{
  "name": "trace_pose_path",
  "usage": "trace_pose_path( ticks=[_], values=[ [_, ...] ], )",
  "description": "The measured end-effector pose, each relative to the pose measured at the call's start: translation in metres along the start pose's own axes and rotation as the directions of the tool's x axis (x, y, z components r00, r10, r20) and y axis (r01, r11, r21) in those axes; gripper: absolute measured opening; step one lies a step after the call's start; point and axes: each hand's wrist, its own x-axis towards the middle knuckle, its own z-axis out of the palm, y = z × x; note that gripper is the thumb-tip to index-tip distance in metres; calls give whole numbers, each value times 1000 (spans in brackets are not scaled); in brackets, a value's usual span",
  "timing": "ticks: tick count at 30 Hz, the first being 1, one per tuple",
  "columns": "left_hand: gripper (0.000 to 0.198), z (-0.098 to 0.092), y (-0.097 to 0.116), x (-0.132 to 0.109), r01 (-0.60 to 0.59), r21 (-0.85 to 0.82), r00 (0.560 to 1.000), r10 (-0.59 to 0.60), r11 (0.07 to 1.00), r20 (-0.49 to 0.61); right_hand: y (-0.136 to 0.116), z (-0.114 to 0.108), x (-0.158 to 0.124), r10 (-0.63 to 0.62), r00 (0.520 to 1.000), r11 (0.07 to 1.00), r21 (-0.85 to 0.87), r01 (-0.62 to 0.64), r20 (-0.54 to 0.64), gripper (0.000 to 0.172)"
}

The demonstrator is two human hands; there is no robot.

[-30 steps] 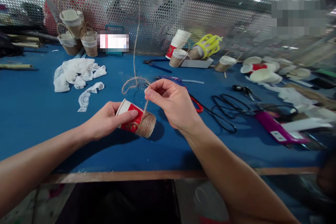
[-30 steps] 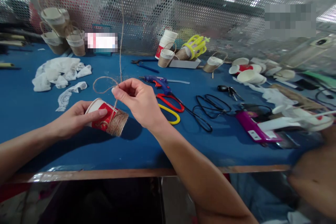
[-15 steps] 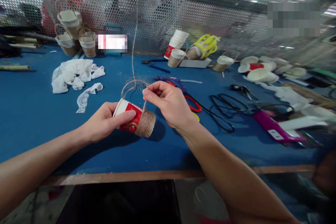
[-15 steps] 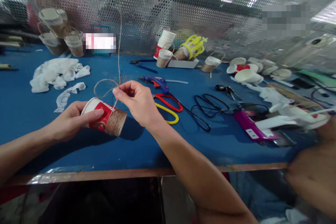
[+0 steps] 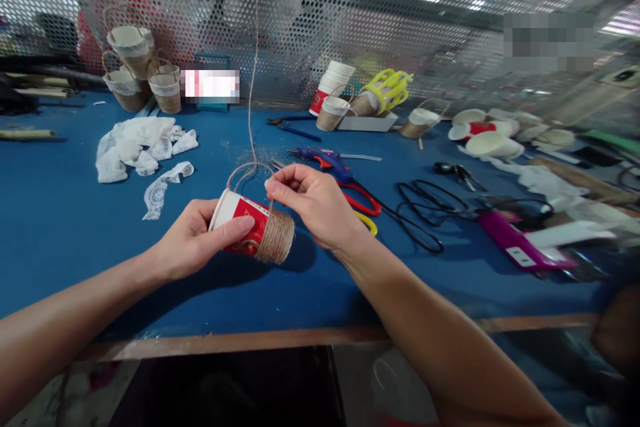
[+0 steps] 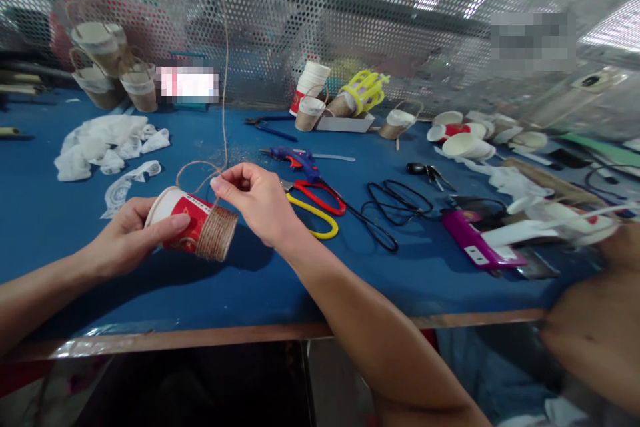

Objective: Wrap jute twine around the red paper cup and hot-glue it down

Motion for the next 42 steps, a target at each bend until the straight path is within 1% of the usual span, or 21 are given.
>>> trace_pose_path(
  ticks=[4, 7, 11, 14, 17, 21, 24, 26, 28, 31, 32, 34, 37, 39, 42],
  values=[
    [15, 0, 0, -2, -31, 35, 999, 31, 999, -9, -1, 1, 0, 40, 999, 999, 30, -41, 30, 16],
    [14, -1, 0, -3, -67, 104, 998, 68, 992, -14, -2, 2, -1, 62, 997, 997, 46, -65, 54, 17],
    [16, -1, 1, -5, -92, 207, 994, 104, 974, -45, -1, 2, -2, 61, 995, 996, 57, -65, 73, 18],
    [18, -1, 1, -6, -109, 259, 991, 125, 960, -48, 0, 1, -1, 57, 995, 997, 45, -61, 83, 19],
    [19, -2, 2, -6, -124, 280, 989, 143, 952, -48, 0, 1, -1, 66, 994, 996, 50, -71, 89, 20],
    [17, -1, 2, -5, -132, 281, 986, 155, 951, -60, -1, 1, -2, 110, 988, 990, 80, -118, 107, 21],
    [14, 0, 1, -5, -121, 207, 988, 137, 971, -64, 1, 0, 1, 131, 984, 987, 77, -141, 122, 22],
    [14, 2, 2, -4, -102, 98, 991, 110, 990, -74, 6, -1, 4, 132, 984, 989, 45, -138, 116, 22],
    [16, 3, 3, -1, -80, -40, 991, 75, 996, -107, 11, -3, 8, 134, 988, 991, -8, -134, 71, 22],
    [15, 3, 5, 7, -27, -197, 978, -16, 980, -210, 15, -4, 11, 127, 992, 990, -62, -129, -26, 28],
    [14, 2, 6, 10, 4, -230, 967, -62, 973, -248, 15, -4, 10, 106, 993, 992, -70, -109, -44, 32],
    [14, 1, 7, 15, 56, -267, 939, -141, 962, -312, 11, -2, 6, 16, 999, 994, -107, -20, -44, 37],
    [16, 0, 9, 20, 136, -297, 910, -237, 945, -339, 6, 3, -3, -141, 990, 956, -258, 137, 2, 41],
    [17, 1, 10, 20, 153, -324, 904, -265, 934, -335, 4, 8, -8, -197, 980, 909, -369, 196, 36, 46],
    [17, 3, 10, 18, 136, -359, 904, -264, 923, -337, 7, 11, -10, -244, 968, 852, -464, 243, 58, 49]
  ],
)
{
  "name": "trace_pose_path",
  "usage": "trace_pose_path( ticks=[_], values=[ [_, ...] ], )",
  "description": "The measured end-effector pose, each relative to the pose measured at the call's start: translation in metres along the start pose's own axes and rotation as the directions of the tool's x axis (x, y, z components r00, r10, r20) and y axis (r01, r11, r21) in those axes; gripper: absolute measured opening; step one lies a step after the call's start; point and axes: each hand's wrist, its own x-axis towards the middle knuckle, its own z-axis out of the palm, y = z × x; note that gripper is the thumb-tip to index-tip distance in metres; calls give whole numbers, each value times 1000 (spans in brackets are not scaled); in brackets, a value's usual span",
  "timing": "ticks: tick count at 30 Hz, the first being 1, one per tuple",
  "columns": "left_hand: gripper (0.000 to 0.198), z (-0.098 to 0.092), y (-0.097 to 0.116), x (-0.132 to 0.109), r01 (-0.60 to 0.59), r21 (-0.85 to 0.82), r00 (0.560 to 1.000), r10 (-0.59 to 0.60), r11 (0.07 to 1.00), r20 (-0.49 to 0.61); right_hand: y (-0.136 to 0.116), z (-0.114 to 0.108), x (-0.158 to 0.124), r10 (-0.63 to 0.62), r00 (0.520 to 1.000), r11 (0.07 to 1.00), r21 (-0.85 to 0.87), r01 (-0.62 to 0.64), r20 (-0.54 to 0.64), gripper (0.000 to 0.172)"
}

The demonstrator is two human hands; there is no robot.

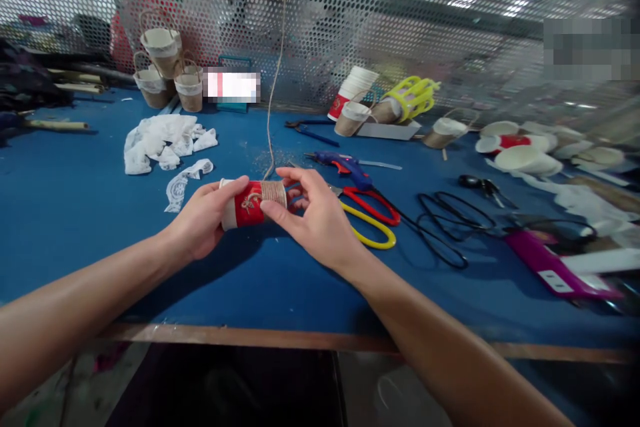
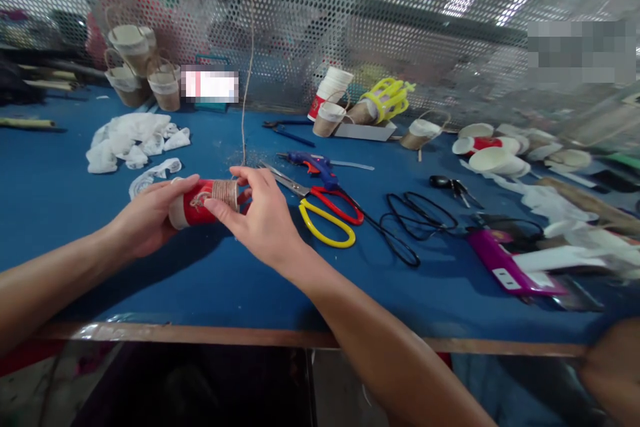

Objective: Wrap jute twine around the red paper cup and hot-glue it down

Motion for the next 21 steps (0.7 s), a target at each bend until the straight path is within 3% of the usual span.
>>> trace_pose_path(
  ticks=[7, 16, 21],
  values=[
    [16, 1, -3, -3, -34, -10, 999, 34, 999, 29, 6, 3, -2, -10, 1000, 1000, 27, 10, 4, 39],
    [20, -10, -12, 2, -266, 33, 952, 257, 963, 170, 0, -2, 3, 137, 990, 939, 314, -140, 31, 34],
    [21, -11, -5, 4, -186, 45, 960, 172, 981, 221, 0, -5, 2, 97, 995, 948, 302, -98, 20, 30]
  ],
)
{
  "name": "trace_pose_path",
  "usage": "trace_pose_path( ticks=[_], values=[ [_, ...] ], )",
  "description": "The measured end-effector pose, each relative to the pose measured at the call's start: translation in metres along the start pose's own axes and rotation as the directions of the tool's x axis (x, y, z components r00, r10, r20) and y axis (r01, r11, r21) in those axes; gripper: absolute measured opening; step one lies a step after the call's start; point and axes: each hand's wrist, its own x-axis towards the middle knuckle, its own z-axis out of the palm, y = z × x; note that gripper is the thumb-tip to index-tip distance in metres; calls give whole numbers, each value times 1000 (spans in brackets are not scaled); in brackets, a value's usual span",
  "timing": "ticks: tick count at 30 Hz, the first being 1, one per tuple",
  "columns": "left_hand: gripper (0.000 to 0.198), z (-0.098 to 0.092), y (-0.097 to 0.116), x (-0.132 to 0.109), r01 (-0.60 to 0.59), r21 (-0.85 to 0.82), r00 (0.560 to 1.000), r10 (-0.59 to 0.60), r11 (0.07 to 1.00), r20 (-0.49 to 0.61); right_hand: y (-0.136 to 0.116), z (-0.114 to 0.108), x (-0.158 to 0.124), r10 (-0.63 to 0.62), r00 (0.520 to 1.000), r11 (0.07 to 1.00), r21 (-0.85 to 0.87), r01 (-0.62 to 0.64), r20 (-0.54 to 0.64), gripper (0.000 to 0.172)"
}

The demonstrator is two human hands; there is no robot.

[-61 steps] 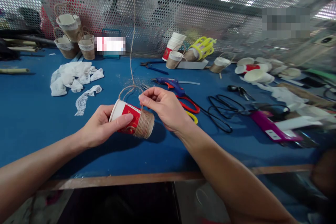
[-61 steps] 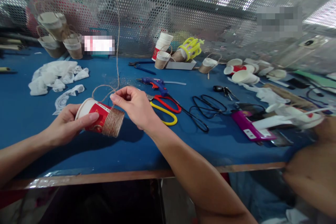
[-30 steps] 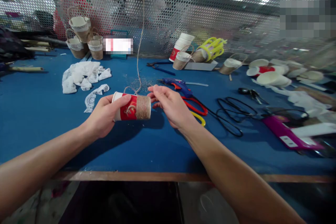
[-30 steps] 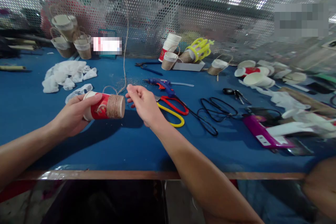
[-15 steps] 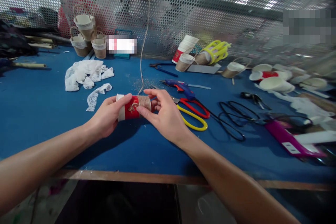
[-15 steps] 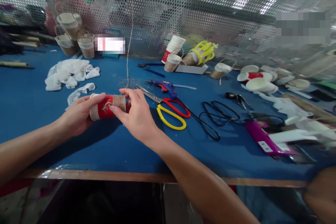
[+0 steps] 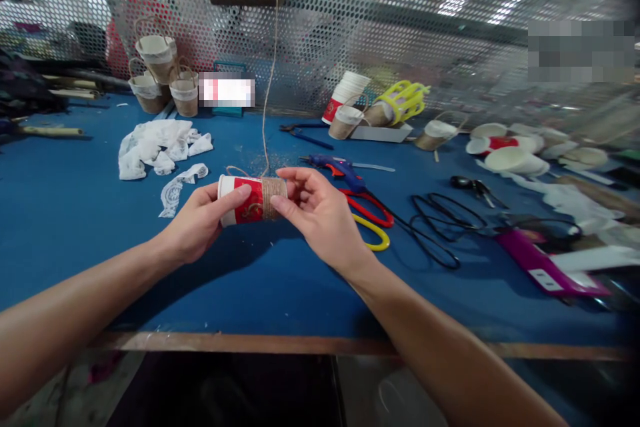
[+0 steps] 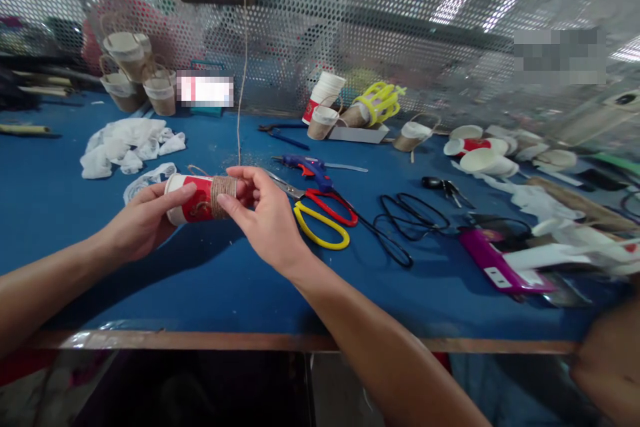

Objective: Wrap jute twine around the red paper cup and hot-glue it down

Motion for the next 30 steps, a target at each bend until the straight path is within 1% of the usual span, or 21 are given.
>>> trace_pose_path(
  ticks=[3, 4, 6, 7, 9, 11, 13, 17, 22, 30],
  values=[
    [28, 0, 8, 3, 112, -34, 993, -111, 993, 43, 0, -2, -3, -92, 995, 994, -58, 95, 49, 31],
    [28, -1, 9, 4, 132, -39, 990, -130, 990, 58, -1, -2, -4, -129, 989, 987, -84, 136, 77, 33],
    [24, -3, 10, 6, 135, -40, 990, -133, 990, 44, -2, -3, -6, -173, 976, 976, -113, 188, 131, 36],
    [22, -4, 9, 6, 119, -34, 993, -118, 992, 24, -3, -4, -5, -170, 976, 976, -110, 186, 140, 36],
    [18, -5, 5, 4, 66, -8, 998, -66, 998, -8, -5, -5, -4, -122, 986, 988, -81, 131, 115, 34],
    [19, -4, 2, 1, 12, 34, 1000, -12, 999, 1, -7, -7, -2, -52, 996, 997, -46, 55, 70, 31],
    [20, -2, 0, -1, -18, 87, 1000, 16, 996, 26, -8, -8, -1, -8, 999, 999, -31, 9, 37, 30],
    [20, -1, -2, -3, -57, 176, 998, 48, 983, 50, -8, -8, -1, 15, 1000, 997, -71, -14, 11, 35],
    [18, 0, -3, -6, -127, 324, 991, 107, 938, 80, -7, -5, -3, 55, 997, 994, -101, -50, 45, 44],
    [18, 4, 0, -12, -201, 475, 979, 170, 856, 108, -6, -4, -2, 83, 996, 993, -86, -78, 46, 37]
  ],
)
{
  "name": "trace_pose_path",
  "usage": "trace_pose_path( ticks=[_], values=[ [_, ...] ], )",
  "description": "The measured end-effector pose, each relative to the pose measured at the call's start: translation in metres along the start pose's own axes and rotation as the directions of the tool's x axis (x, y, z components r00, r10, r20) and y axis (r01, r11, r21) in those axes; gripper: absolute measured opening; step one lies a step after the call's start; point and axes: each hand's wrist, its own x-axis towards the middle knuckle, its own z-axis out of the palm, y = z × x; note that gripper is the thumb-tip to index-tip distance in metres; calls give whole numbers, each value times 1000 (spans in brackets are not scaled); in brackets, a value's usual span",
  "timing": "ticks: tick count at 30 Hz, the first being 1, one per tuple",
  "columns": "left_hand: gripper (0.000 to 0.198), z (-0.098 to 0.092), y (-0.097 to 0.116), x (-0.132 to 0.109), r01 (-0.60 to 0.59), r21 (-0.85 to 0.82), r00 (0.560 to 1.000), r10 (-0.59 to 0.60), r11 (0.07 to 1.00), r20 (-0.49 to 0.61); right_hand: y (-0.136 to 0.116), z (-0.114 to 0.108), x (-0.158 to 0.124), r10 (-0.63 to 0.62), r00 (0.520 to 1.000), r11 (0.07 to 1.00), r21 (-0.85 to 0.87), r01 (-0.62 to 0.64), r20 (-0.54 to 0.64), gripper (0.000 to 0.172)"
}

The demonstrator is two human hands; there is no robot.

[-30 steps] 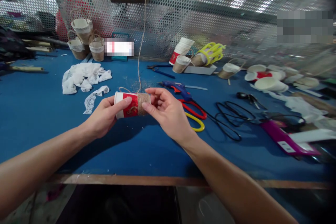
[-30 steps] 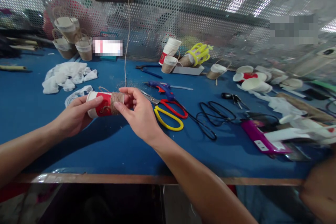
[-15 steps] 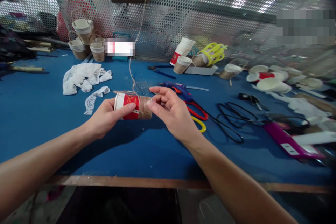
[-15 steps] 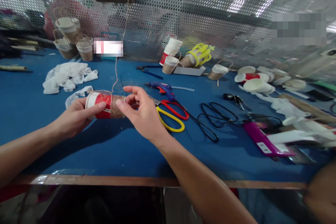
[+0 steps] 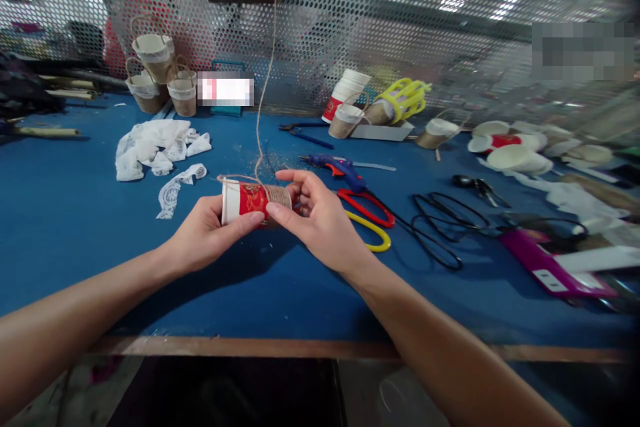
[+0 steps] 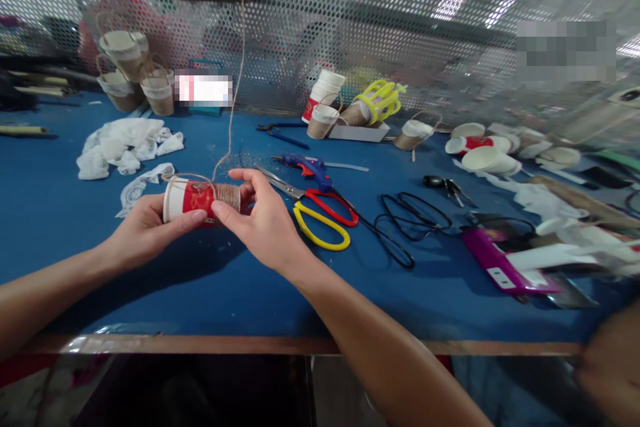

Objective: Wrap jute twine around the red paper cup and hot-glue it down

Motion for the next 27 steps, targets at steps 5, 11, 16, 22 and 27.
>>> trace_pose_path(
  ticks=[5, 11, 16, 22, 27],
  values=[
    [19, -2, -4, 0, -44, 69, 999, 43, 997, 14, -2, 1, 0, 38, 999, 995, 91, -40, 26, 35],
    [18, -3, -7, 1, -60, 33, 997, 58, 998, 59, 3, -5, 4, -1, 1000, 999, 46, 1, 3, 31],
    [16, -3, -7, 2, 35, -90, 996, -28, 995, 86, 10, -7, 8, 22, 999, 999, 25, -21, -34, 25],
    [21, -2, -10, 6, 189, -275, 981, -169, 943, 97, 10, -2, 5, 49, 998, 996, 72, -46, -45, 19],
    [23, 0, -10, 6, 242, -352, 970, -236, 904, 61, 4, 1, 1, 46, 998, 998, 39, -44, -52, 14]
  ],
)
